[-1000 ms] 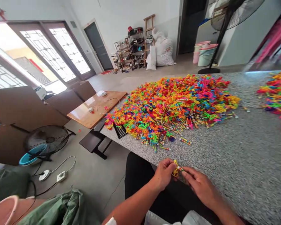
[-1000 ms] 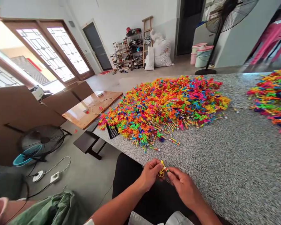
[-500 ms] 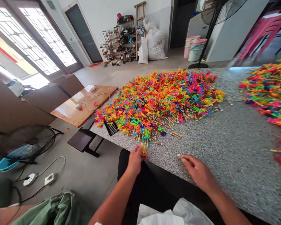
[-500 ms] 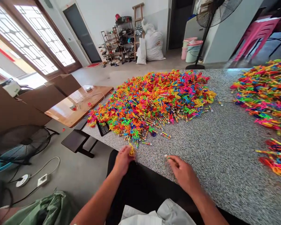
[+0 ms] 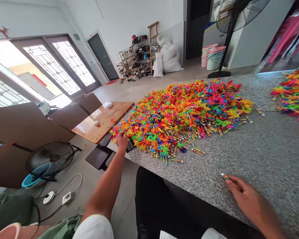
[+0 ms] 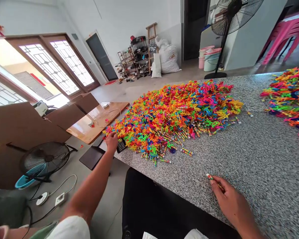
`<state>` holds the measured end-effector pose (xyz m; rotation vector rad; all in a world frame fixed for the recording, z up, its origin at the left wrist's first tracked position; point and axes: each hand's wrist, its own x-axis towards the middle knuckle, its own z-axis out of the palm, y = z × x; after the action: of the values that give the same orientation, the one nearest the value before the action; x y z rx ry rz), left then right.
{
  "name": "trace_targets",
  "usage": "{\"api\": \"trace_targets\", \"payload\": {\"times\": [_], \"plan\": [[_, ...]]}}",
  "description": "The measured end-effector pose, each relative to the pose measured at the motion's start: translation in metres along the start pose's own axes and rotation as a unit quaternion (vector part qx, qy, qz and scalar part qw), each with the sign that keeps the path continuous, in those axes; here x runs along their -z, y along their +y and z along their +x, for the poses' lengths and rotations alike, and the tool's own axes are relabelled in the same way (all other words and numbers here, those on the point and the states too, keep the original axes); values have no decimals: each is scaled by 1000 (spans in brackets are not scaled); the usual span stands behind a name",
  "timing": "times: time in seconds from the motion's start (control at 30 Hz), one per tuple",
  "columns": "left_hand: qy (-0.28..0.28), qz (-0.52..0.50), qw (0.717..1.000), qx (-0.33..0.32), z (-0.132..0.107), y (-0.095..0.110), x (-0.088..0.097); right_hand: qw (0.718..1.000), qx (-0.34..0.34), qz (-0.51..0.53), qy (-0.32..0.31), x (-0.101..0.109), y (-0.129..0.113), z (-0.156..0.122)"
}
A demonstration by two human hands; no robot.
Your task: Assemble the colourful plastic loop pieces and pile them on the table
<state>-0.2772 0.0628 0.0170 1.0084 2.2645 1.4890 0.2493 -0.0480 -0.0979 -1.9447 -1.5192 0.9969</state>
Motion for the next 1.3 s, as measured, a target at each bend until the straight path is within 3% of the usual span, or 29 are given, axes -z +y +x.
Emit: {"api": "trace_targets", "payload": {"times": [0.07, 0.1, 0.17, 0.23, 0.37, 0.53, 0.63, 0.7, 0.83, 1.03, 1.17, 1.23, 1.3], "plan": [[-32, 10, 999, -35, -47, 1, -27, 999, 23, -8, 24, -2, -6, -6], [-78, 27, 990, -110, -73, 4, -41, 999, 34, -7, 29, -3, -10, -9], [-225, 44, 943, -240, -125, 12, -64, 998, 52, -6, 35, -3, -16, -13], [-309, 55, 897, -312, -169, 24, -84, 997, 62, 2, 35, -3, -21, -17], [-399, 165, 825, -365, -213, 51, -122, 996, 70, 29, 44, -4, -26, -23], [-372, 308, 804, -346, -205, 88, -169, 994, 89, 44, 40, -5, -25, -27], [-384, 381, 763, -354, -180, 102, -179, 993, 97, 55, 33, -3, -23, -28], [-411, 387, 739, -367, -161, 103, -177, 993, 93, 60, 37, -3, -23, -28], [-406, 399, 734, -370, -139, 92, -160, 992, 95, 63, 58, -5, -23, -29], [-432, 425, 681, -412, -154, 84, -152, 991, 96, 51, 76, -9, -23, -29], [-428, 388, 696, -427, -159, 87, -157, 989, 105, 77, 73, -7, -22, -31], [-422, 338, 732, -415, -159, 87, -158, 988, 101, 97, 70, -5, -22, -31], [-410, 263, 789, -375, -160, 86, -157, 985, 88, 131, 67, -3, -23, -30]]}}
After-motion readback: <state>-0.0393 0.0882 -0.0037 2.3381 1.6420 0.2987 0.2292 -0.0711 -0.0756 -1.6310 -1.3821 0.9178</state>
